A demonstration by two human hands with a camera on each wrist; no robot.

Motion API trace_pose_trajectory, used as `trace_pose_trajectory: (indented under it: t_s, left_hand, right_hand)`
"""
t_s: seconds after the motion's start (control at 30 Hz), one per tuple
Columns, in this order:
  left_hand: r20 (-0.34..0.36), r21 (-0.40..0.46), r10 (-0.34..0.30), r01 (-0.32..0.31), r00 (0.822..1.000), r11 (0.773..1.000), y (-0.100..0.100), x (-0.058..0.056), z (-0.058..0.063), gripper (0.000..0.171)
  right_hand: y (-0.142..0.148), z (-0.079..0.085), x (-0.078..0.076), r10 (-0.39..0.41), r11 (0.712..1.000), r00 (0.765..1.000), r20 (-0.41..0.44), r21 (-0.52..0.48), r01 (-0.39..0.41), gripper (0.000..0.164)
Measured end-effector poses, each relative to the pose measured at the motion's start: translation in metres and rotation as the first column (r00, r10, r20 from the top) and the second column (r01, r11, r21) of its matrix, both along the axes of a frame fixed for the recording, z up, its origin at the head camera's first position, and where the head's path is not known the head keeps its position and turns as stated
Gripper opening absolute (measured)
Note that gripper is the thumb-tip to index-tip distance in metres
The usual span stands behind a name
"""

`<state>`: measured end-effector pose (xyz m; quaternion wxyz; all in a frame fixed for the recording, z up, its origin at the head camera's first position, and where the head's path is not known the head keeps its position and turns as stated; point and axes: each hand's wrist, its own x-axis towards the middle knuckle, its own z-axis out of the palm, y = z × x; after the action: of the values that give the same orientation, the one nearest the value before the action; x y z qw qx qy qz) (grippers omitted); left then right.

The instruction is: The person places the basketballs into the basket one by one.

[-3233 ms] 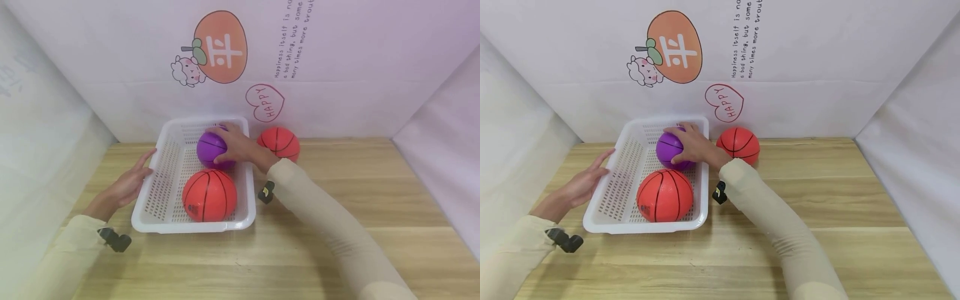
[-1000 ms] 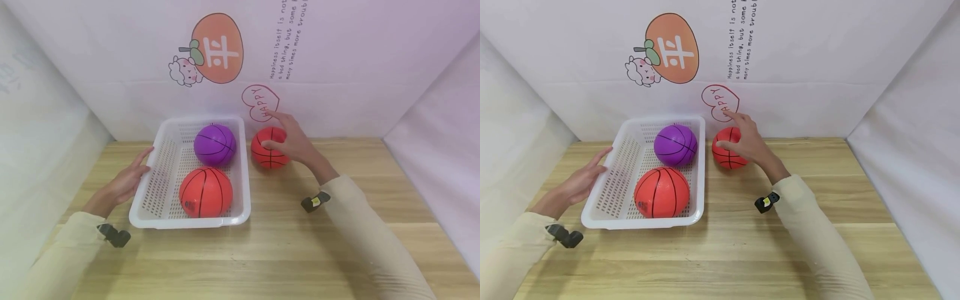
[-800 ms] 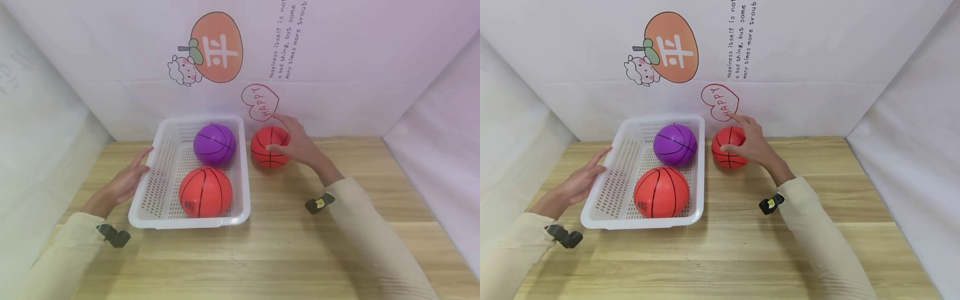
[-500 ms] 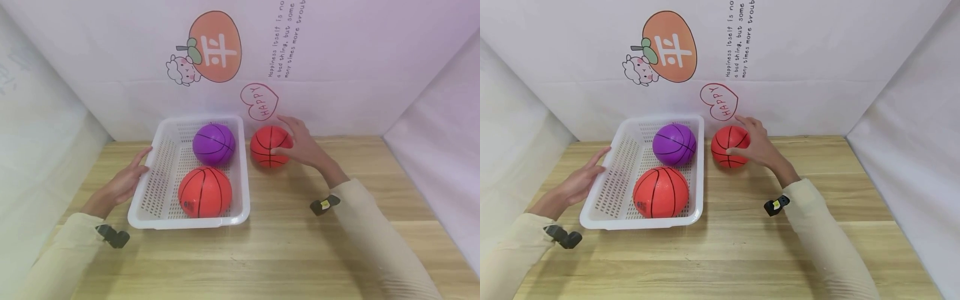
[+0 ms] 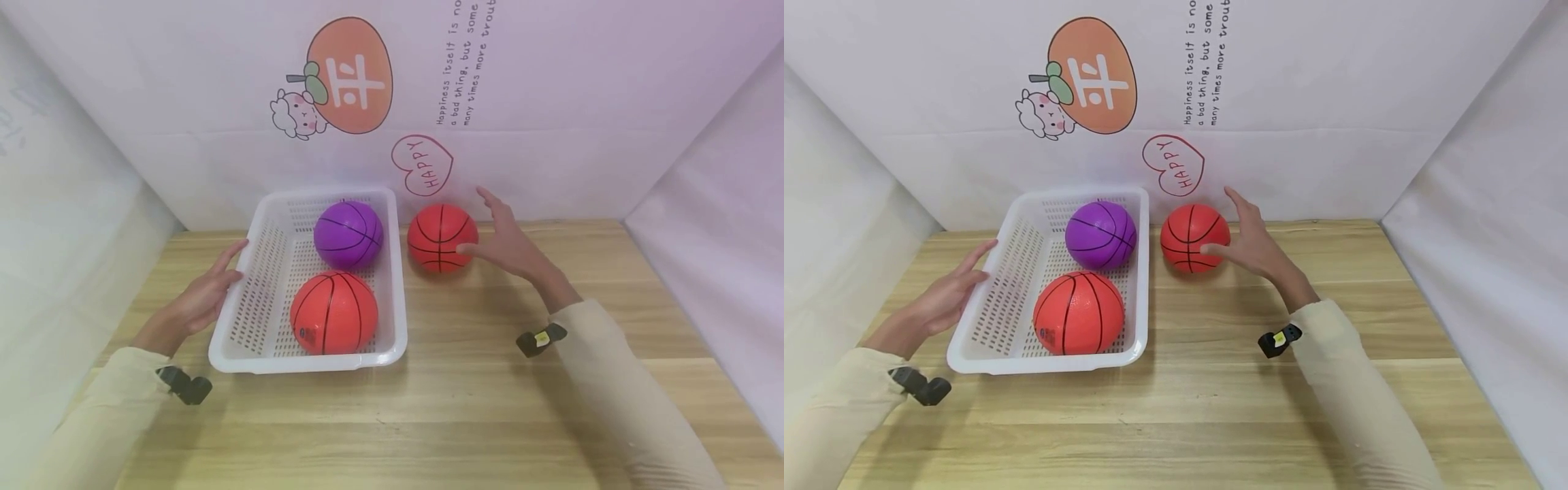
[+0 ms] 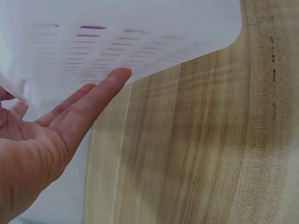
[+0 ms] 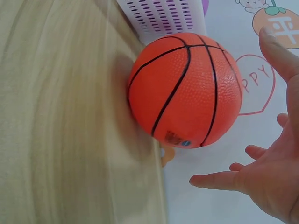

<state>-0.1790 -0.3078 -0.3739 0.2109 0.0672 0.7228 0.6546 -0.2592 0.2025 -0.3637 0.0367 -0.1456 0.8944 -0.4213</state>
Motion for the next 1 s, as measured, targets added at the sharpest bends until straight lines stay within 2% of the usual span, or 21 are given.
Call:
trace_pose_trajectory:
  t_s: [0.2,0.5,1.0]
  left_hand:
    - [-0.001,-0.008,0.001,-0.001,1.000,1.000,0.000,-0.001,-0.001,0.064]
    - [0.022,0.013,0.000,0.000,1.000,1.000,0.002,0.000,0.000,0.066]
    - [0.023,0.015,0.003,-0.004,1.000,1.000,0.000,-0.001,0.000,0.065]
  right_hand:
    - [0.003,-0.008,0.004,-0.028,0.999,0.999,0.032,-0.025,0.028,0.110]
    - [0.008,-0.025,0.004,-0.024,0.983,0.994,0.106,-0.180,0.043,0.108]
    - [-0.002,-0.036,-0.006,-0.015,0.982,0.992,0.126,-0.186,0.038,0.106]
